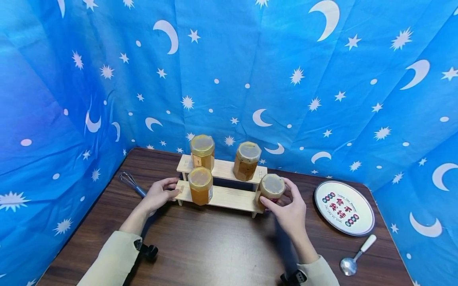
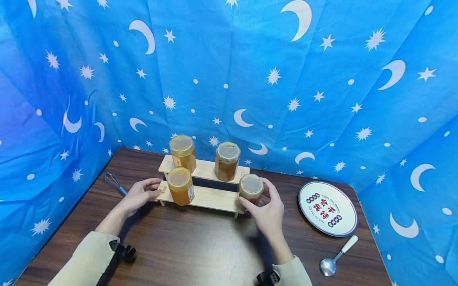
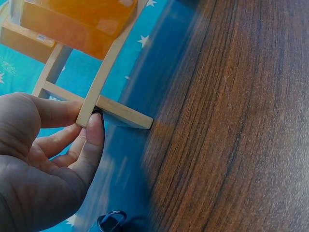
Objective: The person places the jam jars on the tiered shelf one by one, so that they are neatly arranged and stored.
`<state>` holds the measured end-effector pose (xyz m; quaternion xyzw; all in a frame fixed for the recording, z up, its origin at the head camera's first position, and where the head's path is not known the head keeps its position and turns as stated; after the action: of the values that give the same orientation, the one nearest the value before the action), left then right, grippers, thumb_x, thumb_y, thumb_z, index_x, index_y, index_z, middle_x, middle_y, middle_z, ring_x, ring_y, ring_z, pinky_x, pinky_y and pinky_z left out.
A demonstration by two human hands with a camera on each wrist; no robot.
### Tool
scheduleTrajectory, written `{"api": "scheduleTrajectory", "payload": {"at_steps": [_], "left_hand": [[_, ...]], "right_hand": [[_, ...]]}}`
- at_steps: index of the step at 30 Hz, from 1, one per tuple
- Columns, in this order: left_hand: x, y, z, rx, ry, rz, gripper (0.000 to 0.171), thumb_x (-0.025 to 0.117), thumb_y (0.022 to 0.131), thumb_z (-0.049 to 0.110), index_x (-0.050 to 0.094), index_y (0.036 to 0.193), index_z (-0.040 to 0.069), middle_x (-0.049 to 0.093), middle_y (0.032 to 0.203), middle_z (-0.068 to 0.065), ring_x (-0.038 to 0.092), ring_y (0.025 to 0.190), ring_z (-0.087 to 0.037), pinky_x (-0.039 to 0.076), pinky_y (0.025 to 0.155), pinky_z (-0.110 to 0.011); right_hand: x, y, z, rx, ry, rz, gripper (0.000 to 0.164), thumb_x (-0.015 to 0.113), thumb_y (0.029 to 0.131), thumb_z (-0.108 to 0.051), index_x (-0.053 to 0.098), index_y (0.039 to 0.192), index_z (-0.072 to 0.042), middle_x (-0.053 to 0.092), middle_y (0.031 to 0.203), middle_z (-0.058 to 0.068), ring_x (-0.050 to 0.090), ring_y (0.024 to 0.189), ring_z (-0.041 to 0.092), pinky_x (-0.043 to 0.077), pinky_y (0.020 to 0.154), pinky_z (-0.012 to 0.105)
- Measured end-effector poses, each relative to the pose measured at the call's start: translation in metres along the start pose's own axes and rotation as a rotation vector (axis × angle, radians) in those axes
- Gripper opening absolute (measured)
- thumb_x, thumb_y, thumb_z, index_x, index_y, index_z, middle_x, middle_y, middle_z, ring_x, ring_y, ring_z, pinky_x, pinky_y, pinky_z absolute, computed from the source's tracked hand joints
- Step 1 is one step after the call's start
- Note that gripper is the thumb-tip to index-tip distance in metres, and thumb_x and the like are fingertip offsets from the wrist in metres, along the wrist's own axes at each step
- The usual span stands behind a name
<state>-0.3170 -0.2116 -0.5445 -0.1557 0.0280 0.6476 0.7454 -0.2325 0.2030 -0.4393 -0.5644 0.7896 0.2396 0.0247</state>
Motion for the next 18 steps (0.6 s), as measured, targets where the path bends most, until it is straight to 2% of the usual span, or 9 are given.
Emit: {"api": "scheduleTrajectory", "payload": {"at_steps": [2, 4, 11, 18], "left_hand": [[0.0, 0.0, 0.0, 0.0, -0.003, -0.001, 0.054, 0.065, 0.1, 0.003, 0.048, 0.15, -0.004, 0.059, 0.132, -0.024, 0.064, 0.096, -0.02, 0.06, 0.075, -0.029], [0.0, 0.0, 0.0, 0.0, 0.0, -0.002, 0.054, 0.065, 0.1, 0.004, 0.048, 0.15, -0.004, 0.059, 0.132, -0.024, 0.064, 0.096, -0.02, 0.06, 0.075, -0.029], [-0.001, 0.0, -0.002, -0.001, 0.002, -0.006, 0.055, 0.066, 0.1, 0.004, 0.047, 0.151, -0.004, 0.057, 0.134, -0.025, 0.064, 0.098, -0.021, 0.06, 0.077, -0.03], [0.0, 0.0, -0.002, 0.006, 0.002, -0.005, 0.054, 0.065, 0.1, 0.003, 0.048, 0.15, -0.004, 0.058, 0.132, -0.024, 0.063, 0.099, -0.021, 0.059, 0.076, -0.028]], "right_hand": [[0.005, -0.003, -0.015, -0.002, 0.013, -0.013, 0.077, 0.095, 0.072, -0.002, 0.059, 0.14, -0.006, 0.066, 0.119, 0.009, 0.063, 0.103, 0.02, 0.061, 0.079, 0.033], [0.01, -0.005, -0.024, -0.011, 0.023, -0.024, 0.076, 0.094, 0.073, -0.001, 0.059, 0.14, -0.004, 0.067, 0.117, 0.009, 0.065, 0.102, 0.02, 0.061, 0.08, 0.032], [0.038, -0.004, 0.009, -0.034, 0.082, -0.055, 0.08, 0.098, 0.071, -0.01, 0.06, 0.141, -0.02, 0.069, 0.117, 0.003, 0.068, 0.102, 0.018, 0.06, 0.081, 0.028], [0.057, -0.006, 0.008, -0.034, 0.091, -0.087, 0.078, 0.099, 0.071, -0.022, 0.061, 0.139, -0.026, 0.069, 0.118, -0.002, 0.064, 0.104, 0.014, 0.06, 0.084, 0.037]]}}
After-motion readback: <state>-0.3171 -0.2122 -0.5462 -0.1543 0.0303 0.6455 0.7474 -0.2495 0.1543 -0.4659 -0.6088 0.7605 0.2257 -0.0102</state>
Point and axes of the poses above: each hand's wrist, its own y-axis towards the middle knuckle, its own x-axis out of the palm, z = x × y, the point moved 9 cm from there along y, towards the middle knuckle
